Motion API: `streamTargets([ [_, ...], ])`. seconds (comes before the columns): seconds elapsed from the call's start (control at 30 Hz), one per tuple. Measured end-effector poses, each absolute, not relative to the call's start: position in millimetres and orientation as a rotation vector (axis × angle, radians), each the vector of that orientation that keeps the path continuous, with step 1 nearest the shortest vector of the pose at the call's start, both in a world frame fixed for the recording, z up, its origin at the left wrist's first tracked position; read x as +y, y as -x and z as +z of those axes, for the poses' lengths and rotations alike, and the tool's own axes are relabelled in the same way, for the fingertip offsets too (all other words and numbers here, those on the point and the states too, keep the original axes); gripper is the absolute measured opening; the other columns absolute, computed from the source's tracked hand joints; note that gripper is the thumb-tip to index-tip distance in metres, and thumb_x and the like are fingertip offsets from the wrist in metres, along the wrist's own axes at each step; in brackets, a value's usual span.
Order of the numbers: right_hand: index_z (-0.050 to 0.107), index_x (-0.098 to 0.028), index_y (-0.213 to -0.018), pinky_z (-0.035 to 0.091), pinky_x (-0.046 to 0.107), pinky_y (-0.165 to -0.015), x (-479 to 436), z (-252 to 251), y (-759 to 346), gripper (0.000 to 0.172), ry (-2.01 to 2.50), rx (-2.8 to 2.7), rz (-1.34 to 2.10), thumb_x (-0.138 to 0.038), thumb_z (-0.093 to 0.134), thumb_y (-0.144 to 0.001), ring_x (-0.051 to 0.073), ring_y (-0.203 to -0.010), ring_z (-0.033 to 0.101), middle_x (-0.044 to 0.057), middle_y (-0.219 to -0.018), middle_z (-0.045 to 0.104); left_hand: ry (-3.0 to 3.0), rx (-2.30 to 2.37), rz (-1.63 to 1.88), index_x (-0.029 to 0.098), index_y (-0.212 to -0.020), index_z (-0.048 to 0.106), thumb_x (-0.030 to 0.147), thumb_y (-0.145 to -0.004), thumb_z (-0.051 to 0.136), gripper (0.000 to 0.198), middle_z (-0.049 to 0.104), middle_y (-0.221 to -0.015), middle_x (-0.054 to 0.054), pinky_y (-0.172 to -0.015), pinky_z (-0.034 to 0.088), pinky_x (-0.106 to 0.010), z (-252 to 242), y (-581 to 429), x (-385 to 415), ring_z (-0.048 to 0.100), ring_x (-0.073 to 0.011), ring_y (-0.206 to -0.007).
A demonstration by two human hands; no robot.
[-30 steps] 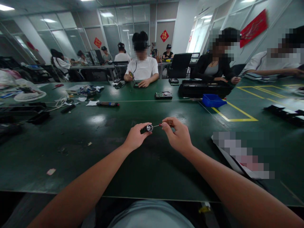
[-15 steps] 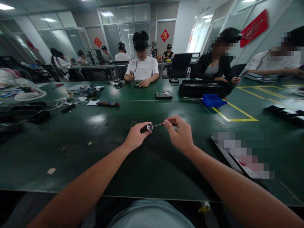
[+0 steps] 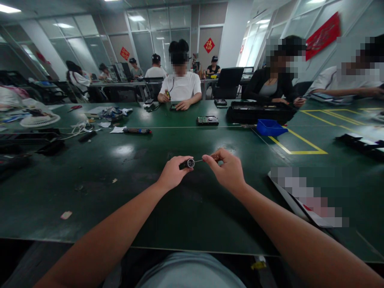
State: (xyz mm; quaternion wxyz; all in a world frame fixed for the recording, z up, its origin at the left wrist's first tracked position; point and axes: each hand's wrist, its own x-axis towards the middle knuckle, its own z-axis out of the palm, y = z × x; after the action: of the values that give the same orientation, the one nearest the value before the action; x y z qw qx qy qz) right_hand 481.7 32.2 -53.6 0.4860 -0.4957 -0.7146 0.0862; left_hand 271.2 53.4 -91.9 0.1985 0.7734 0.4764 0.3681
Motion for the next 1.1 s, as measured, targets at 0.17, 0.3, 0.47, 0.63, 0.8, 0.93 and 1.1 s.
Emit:
streamTargets([
  [0.17,0.063,-0.022,-0.077,0.044,0.028,-0.057,30.0,-53.0,-480.8,0.024,1.134,-1.785,0.271,-0.043,0.065,-0.088,0.015,-0.059,0.06,0.001,-0.069,0.067,-2.164,1.335,1.046,0.027,-0.121,0.067,0.022,-0.082,0.075,0.041,0.069,-0.119,-0.004,-0.102,0.044,-0.042,-93.0,-270.3,54.5,0.06,-0.0233,-0.112],
  [0.3,0.066,-0.022,-0.087,0.048,0.031,-0.062,29.3,-52.6,-481.6,0.019,1.101,-1.816,0.281,-0.041,0.064,-0.089,0.017,-0.066,0.064,0.003,-0.075,0.07,-2.17,1.333,1.05,0.027,-0.122,0.066,0.023,-0.082,0.075,0.041,0.069,-0.119,-0.004,-0.101,0.044,-0.042,-94.0,-269.4,55.0,0.06,-0.0231,-0.112],
  [0.47,0.067,-0.022,-0.095,0.052,0.033,-0.067,29.1,-52.5,-481.6,0.016,1.067,-1.847,0.31,-0.037,0.063,-0.09,0.019,-0.072,0.067,0.004,-0.082,0.072,-2.168,1.344,1.041,0.027,-0.122,0.066,0.023,-0.083,0.075,0.041,0.069,-0.119,-0.004,-0.102,0.044,-0.042,-92.8,-268.9,54.7,0.06,-0.0234,-0.112],
  [0.63,0.066,-0.022,-0.096,0.053,0.034,-0.073,29.4,-52.1,-480.7,0.01,0.965,-1.885,0.349,-0.027,0.059,-0.091,0.019,-0.078,0.067,0.005,-0.087,0.072,-2.165,1.362,1.046,0.026,-0.121,0.066,0.022,-0.082,0.075,0.04,0.07,-0.118,-0.004,-0.1,0.045,-0.042,-91.2,-269.4,55.8,0.061,-0.0233,-0.111],
  [0.8,0.065,-0.021,-0.094,0.05,0.032,-0.073,30.1,-51.7,-481.3,0.011,0.949,-1.918,0.387,-0.02,0.054,-0.09,0.018,-0.078,0.064,0.004,-0.087,0.069,-2.157,1.362,1.065,0.026,-0.12,0.067,0.02,-0.081,0.075,0.04,0.07,-0.119,-0.003,-0.101,0.044,-0.041,-93.3,-269.4,57.3,0.062,-0.0227,-0.111],
  [0.93,0.066,-0.021,-0.091,0.042,0.029,-0.06,29.6,-51.6,-481.6,0.025,1.047,-1.88,0.452,-0.035,0.047,-0.098,0.015,-0.062,0.058,0.0,-0.068,0.062,-2.158,1.362,1.055,0.026,-0.121,0.067,0.02,-0.082,0.075,0.04,0.069,-0.119,-0.004,-0.101,0.045,-0.042,-93.9,-269.2,57.2,0.061,-0.0236,-0.112],
  [1.1,0.064,-0.021,-0.111,0.039,0.028,-0.056,30.0,-52.0,-480.5,0.026,1.141,-1.842,0.449,-0.036,0.046,-0.099,0.015,-0.057,0.057,0.0,-0.07,0.064,-2.172,1.37,1.05,0.027,-0.121,0.067,0.021,-0.082,0.076,0.04,0.07,-0.119,-0.003,-0.101,0.045,-0.042,-94.2,-269.1,57.2,0.061,-0.0231,-0.111],
])
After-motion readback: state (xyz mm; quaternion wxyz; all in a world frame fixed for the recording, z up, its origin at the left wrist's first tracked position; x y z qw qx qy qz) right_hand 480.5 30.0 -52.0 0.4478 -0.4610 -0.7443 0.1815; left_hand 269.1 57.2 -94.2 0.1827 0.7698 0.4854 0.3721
